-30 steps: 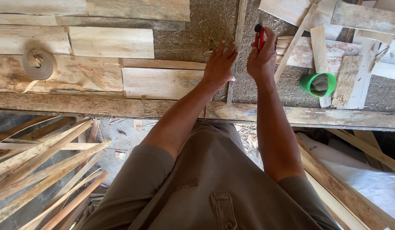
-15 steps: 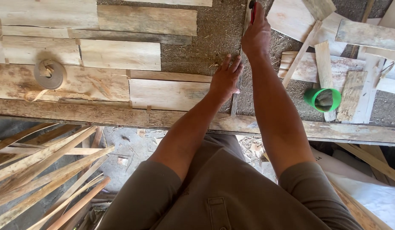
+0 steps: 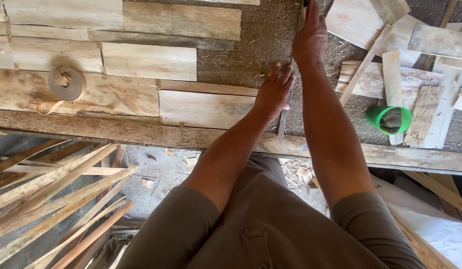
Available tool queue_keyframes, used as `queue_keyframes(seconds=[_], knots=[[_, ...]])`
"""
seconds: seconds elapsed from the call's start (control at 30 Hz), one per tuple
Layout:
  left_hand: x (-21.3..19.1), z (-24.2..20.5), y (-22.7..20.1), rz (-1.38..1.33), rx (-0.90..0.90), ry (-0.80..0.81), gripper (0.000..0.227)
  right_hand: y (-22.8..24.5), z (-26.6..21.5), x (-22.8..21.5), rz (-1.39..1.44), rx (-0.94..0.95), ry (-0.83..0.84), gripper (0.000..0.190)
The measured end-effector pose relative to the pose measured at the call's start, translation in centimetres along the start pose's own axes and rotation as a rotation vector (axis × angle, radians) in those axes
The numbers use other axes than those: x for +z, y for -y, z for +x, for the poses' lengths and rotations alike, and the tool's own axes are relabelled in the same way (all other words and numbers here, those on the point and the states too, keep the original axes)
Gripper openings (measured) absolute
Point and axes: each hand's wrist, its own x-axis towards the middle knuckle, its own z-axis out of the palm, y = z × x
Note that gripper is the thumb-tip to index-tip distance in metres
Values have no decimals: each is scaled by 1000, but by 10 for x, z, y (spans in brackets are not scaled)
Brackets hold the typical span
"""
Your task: Arrange and trim thin bamboo or wood strips on a workbench using a utility knife.
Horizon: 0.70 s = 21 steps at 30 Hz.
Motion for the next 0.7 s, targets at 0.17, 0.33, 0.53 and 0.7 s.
queue_keyframes(seconds=[0.17, 0.33, 0.53, 0.7], knots=[[25, 7, 6, -22, 8, 8, 118, 5, -2, -7, -8, 18, 47, 98], [-19, -4, 2, -27, 46, 104, 126, 3, 2, 1, 63, 58, -5, 92], [-18, -3, 3, -26, 54, 135, 130, 12, -9, -6, 123, 152, -2, 96], [-19, -3, 3, -11, 56, 144, 135, 9, -5, 1, 95, 200, 62, 105]])
